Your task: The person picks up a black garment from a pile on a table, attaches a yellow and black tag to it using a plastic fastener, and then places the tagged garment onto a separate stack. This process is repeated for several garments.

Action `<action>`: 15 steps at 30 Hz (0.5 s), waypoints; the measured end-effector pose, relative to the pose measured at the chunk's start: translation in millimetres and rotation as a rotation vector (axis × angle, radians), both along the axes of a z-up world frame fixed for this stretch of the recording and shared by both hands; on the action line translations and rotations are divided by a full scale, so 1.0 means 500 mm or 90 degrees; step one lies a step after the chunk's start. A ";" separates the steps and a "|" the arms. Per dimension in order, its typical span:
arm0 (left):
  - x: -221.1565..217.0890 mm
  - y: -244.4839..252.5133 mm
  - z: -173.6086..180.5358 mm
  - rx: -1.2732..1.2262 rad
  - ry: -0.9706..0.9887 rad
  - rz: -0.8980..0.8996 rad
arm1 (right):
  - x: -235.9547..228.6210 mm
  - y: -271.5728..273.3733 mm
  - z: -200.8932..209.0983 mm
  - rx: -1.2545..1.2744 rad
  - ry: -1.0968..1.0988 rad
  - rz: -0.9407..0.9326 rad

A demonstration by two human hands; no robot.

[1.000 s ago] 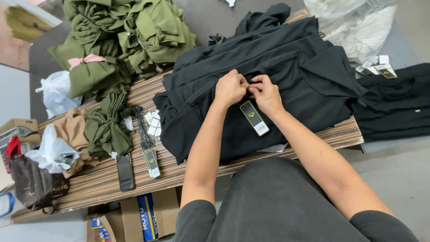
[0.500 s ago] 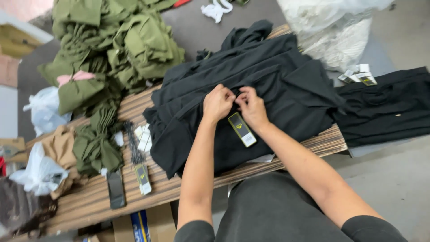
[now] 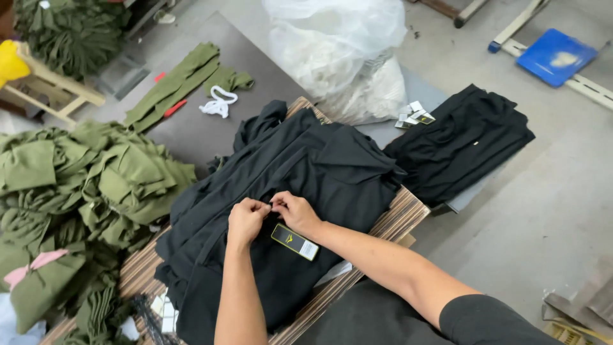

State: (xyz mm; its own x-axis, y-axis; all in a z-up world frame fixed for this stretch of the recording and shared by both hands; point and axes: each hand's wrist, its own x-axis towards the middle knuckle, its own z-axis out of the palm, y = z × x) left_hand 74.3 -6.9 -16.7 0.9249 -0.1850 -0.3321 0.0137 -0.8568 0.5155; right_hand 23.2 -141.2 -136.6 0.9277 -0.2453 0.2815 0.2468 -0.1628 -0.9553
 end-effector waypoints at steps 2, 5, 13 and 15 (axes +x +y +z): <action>0.006 0.000 -0.014 -0.012 0.022 0.022 | 0.001 -0.004 -0.001 -0.048 -0.009 -0.008; 0.009 0.011 -0.037 -0.015 0.049 0.043 | -0.012 -0.003 0.004 -0.096 -0.031 -0.016; -0.027 -0.018 0.016 -0.019 0.028 0.053 | -0.019 -0.015 0.018 -0.115 -0.067 -0.021; -0.032 -0.023 0.014 -0.004 0.006 0.065 | -0.022 -0.016 0.023 -0.114 -0.065 -0.025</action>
State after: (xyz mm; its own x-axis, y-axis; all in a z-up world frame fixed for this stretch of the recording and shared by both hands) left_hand 58.2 -18.4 -9.9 0.9360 -0.0914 -0.3398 0.1062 -0.8473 0.5204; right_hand 12.3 -149.1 -125.0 0.8826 -0.2179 0.4165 0.3318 -0.3390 -0.8803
